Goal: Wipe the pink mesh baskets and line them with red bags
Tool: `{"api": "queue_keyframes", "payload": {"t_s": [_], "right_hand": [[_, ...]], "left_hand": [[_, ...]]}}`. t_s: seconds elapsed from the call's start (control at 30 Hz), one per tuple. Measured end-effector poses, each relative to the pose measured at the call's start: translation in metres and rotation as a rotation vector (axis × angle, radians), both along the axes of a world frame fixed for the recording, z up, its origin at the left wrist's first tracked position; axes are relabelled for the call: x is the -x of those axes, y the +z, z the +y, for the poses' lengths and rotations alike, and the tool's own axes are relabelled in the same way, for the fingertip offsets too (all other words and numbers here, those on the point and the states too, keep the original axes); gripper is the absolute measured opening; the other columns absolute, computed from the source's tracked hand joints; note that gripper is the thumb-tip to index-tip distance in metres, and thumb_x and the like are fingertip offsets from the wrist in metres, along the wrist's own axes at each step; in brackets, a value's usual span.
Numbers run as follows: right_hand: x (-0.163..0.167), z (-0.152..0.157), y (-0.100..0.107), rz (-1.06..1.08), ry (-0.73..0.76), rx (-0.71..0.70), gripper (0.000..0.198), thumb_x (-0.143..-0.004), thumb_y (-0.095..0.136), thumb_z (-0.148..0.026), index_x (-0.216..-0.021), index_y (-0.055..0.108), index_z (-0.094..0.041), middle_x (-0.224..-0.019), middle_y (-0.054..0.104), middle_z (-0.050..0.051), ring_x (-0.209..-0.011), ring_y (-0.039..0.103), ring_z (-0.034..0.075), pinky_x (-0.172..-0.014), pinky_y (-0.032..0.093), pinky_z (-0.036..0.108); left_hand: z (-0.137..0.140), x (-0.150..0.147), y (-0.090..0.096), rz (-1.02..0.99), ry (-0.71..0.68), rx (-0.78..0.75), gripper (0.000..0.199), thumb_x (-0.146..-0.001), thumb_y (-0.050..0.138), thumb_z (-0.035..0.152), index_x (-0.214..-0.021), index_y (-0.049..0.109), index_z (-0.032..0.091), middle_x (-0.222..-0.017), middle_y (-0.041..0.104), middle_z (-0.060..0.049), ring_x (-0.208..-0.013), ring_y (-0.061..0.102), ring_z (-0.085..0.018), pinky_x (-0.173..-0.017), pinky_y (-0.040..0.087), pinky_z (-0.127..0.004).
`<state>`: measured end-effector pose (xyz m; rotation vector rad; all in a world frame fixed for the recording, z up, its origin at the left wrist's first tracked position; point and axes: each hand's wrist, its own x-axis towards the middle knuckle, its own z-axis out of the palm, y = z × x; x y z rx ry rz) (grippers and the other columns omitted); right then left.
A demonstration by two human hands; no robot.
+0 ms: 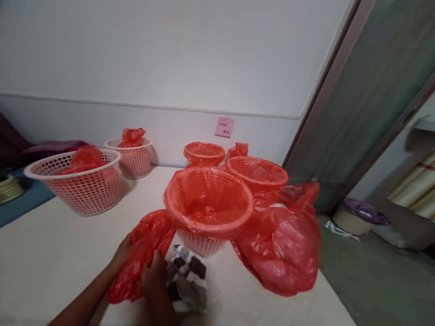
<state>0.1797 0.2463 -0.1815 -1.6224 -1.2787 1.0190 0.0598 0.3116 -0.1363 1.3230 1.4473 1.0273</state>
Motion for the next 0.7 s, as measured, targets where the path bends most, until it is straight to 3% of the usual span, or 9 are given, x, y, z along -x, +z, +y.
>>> {"api": "queue_keyframes", "payload": {"t_s": [0.13,0.23,0.33,0.4,0.5,0.57,0.7], "right_hand": [[-0.005,0.000,-0.002,0.061,-0.038,-0.033,0.026,-0.079,0.053,-0.008,-0.102,0.060,-0.019,-0.103,0.073,0.008,-0.097,0.069,0.019,-0.086,0.049,0.027],[-0.005,0.000,0.000,0.083,-0.063,-0.042,0.030,-0.080,0.054,-0.008,-0.108,0.062,-0.017,-0.111,0.072,0.010,-0.105,0.068,0.021,-0.092,0.048,0.029],[-0.001,-0.004,0.004,0.078,-0.076,-0.041,0.034,-0.079,0.054,-0.008,-0.111,0.063,-0.016,-0.115,0.071,0.014,-0.112,0.066,0.025,-0.098,0.046,0.035],[0.001,-0.011,0.010,0.073,-0.076,-0.036,0.037,-0.079,0.055,-0.008,-0.114,0.063,-0.015,-0.116,0.071,0.015,-0.114,0.065,0.028,-0.100,0.046,0.039],[-0.002,-0.031,0.023,0.046,-0.067,-0.084,0.044,-0.079,0.056,-0.007,-0.121,0.062,-0.017,-0.123,0.068,0.015,-0.121,0.061,0.028,-0.105,0.043,0.042],[-0.010,-0.049,0.031,0.016,-0.044,-0.190,0.048,-0.077,0.057,-0.006,-0.122,0.063,-0.021,-0.126,0.065,0.012,-0.124,0.058,0.027,-0.108,0.041,0.043],[-0.041,-0.081,0.030,-0.066,-0.027,-0.348,0.044,-0.073,0.053,-0.003,-0.110,0.066,-0.024,-0.109,0.068,0.009,-0.109,0.064,0.026,-0.099,0.049,0.042]], "left_hand": [[-0.013,0.033,0.006,0.103,0.145,0.031,0.067,-0.069,0.063,0.063,-0.112,0.062,0.012,-0.106,0.071,-0.017,-0.097,0.069,-0.034,-0.086,0.056,-0.047],[-0.053,0.047,0.004,0.194,0.286,-0.001,0.091,-0.072,0.049,0.075,-0.137,0.044,0.013,-0.141,0.051,-0.022,-0.123,0.057,-0.038,-0.102,0.047,-0.055],[-0.095,0.034,-0.014,0.296,0.183,-0.128,0.087,-0.070,0.057,0.072,-0.137,0.047,0.017,-0.145,0.050,-0.017,-0.135,0.047,-0.035,-0.115,0.033,-0.053],[-0.104,0.018,-0.031,0.389,0.115,-0.196,0.083,-0.072,0.055,0.069,-0.134,0.051,0.013,-0.145,0.051,-0.019,-0.140,0.042,-0.035,-0.120,0.026,-0.051],[-0.087,0.001,-0.052,0.547,0.072,-0.258,0.074,-0.081,0.042,0.063,-0.129,0.054,0.008,-0.142,0.053,-0.024,-0.137,0.045,-0.037,-0.117,0.030,-0.054],[-0.066,-0.003,-0.057,0.574,0.041,-0.273,0.064,-0.080,0.046,0.060,-0.120,0.061,0.013,-0.134,0.062,-0.021,-0.130,0.054,-0.038,-0.113,0.037,-0.055],[-0.041,0.002,-0.043,0.599,-0.025,-0.345,0.046,-0.078,0.053,0.055,-0.105,0.067,0.020,-0.116,0.073,-0.013,-0.112,0.066,-0.033,-0.102,0.050,-0.051]]}}
